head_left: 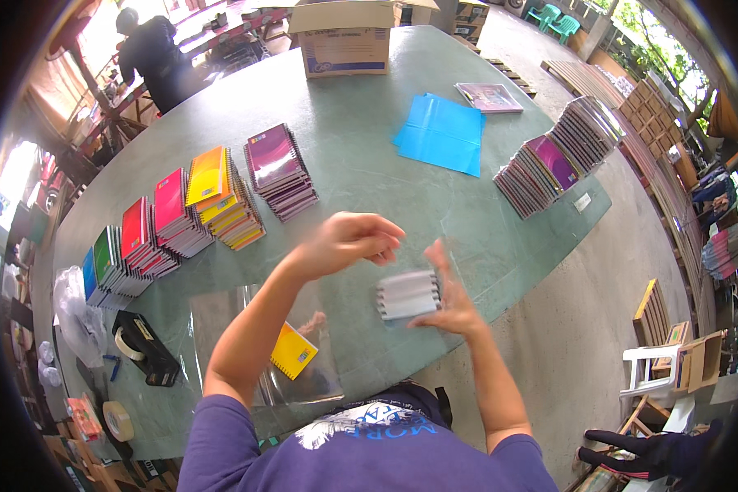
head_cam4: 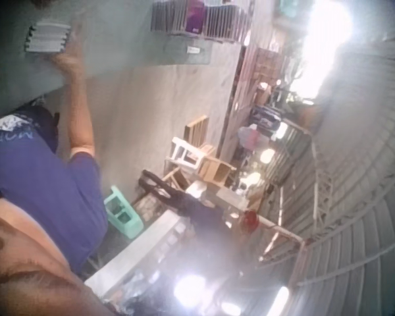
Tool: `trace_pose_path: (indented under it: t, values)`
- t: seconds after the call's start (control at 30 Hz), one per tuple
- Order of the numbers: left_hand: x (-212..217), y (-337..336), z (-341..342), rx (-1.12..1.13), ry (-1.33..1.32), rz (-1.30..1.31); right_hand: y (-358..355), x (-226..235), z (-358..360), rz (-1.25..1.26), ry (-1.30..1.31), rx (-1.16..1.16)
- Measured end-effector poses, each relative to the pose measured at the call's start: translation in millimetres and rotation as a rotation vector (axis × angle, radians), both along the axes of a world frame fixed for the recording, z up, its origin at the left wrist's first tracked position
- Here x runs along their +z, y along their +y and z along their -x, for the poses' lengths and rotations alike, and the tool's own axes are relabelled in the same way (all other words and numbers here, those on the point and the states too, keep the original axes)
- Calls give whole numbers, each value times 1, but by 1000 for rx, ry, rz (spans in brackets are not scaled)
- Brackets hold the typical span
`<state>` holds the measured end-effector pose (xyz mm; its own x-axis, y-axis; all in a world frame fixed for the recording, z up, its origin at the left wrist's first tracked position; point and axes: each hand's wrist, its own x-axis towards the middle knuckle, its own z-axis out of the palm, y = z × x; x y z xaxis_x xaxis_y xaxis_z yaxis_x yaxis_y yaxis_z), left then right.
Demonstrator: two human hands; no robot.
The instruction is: The person places stacks of colorful spiral-bound notebooks into clear plastic sleeves on a table. They smooth the sleeves and arrange the packaged notebooks into neat stacks by color. The person repeats this process for multiple notebooks throughout the clip.
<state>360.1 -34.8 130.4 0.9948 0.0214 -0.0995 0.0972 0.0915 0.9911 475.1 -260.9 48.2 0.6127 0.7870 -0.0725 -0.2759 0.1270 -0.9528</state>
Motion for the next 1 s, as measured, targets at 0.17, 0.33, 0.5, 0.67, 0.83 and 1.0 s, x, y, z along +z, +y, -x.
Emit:
trace_pose_path:
  t: [0.17,0.33,0.5,0.67,0.83,1.0]
  values:
    - [-101,-35,88,247,140,-693,20,-74,20,111,-568,35]
    - [-77,-58,79,577,-171,-317,54,-21,60,-120,-311,61]
    - [-88,-53,148,756,-138,-405,84,-27,109,-45,-428,239]
    - [-63,-11,272,830,-76,-458,143,0,220,-224,-344,351]
    - [-86,15,367,934,-46,-524,187,-38,299,-279,-452,527]
    - [-85,23,412,932,-76,-603,192,-37,334,-191,-381,601]
